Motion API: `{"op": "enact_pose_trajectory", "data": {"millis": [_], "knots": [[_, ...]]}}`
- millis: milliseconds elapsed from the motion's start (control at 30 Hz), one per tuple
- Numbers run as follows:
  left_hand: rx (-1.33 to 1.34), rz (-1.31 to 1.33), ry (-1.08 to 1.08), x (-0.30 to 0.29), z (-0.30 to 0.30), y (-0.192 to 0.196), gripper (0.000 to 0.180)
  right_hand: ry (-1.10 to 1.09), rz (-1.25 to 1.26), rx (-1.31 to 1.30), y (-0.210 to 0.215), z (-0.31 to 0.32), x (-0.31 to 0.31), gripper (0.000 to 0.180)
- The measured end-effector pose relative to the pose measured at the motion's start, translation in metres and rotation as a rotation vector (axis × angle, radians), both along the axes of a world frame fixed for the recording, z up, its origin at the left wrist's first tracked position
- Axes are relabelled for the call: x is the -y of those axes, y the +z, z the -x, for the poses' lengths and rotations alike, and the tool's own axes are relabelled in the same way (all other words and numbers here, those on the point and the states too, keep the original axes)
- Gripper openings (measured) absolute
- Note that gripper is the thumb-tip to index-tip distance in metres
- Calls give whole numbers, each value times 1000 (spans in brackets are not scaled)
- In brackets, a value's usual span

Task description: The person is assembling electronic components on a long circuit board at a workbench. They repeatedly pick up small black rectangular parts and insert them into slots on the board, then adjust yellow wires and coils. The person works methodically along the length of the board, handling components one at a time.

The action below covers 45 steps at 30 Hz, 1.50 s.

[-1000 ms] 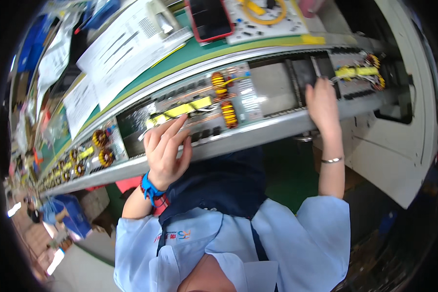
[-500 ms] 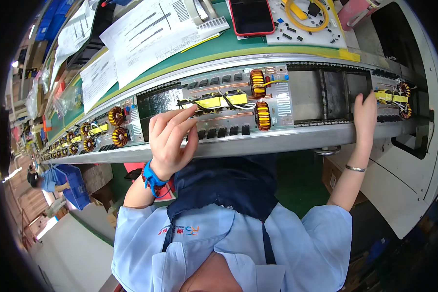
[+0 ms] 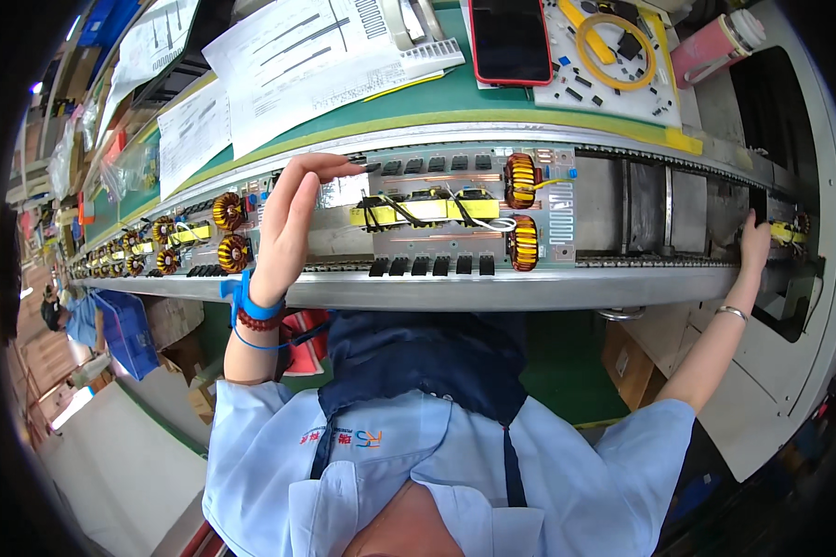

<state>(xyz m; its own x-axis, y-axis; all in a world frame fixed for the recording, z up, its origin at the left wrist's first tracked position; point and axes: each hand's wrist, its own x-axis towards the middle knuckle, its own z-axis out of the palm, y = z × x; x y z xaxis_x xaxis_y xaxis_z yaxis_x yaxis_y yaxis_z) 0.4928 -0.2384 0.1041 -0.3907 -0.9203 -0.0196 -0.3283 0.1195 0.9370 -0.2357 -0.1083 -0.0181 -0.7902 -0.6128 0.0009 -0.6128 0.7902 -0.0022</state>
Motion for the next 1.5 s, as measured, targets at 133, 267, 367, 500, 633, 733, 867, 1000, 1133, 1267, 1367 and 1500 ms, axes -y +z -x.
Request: {"op": "enact_pose_trajectory", "data": {"millis": [133,267,367,500,633,733,867,1000,1133,1267,1367,1500], "knots": [[-164,-193,-199,18,3,-11,39,-69,-45,-50,3,70,-26,77],[-144,-263,-338,14,8,-22,47,167,32,54,11,14,7,66],[-135,-258,-354,22,18,-23,48,324,418,152,63,-119,50,39],[-192,-295,-312,37,29,-26,48,678,555,805,140,-305,88,33],[-156,-216,-277,25,24,-18,51,1146,136,1336,157,-410,121,35],[-117,-152,-243,20,23,-7,51,1292,-291,1220,157,-439,145,36],[-119,-67,-123,12,16,-2,39,1301,-489,1140,149,-448,161,36],[8,105,-111,8,11,-11,29,1308,-245,1029,144,-444,158,36],[240,436,-97,6,16,-20,24,1148,16,1044,155,-432,141,30],[324,475,-123,2,18,-27,26,1249,62,540,149,-425,115,29],[337,479,-142,0,18,-30,27,1235,-20,490,150,-427,108,32],[343,481,-151,4,24,-28,29,1223,-19,461,148,-426,111,31]]}}
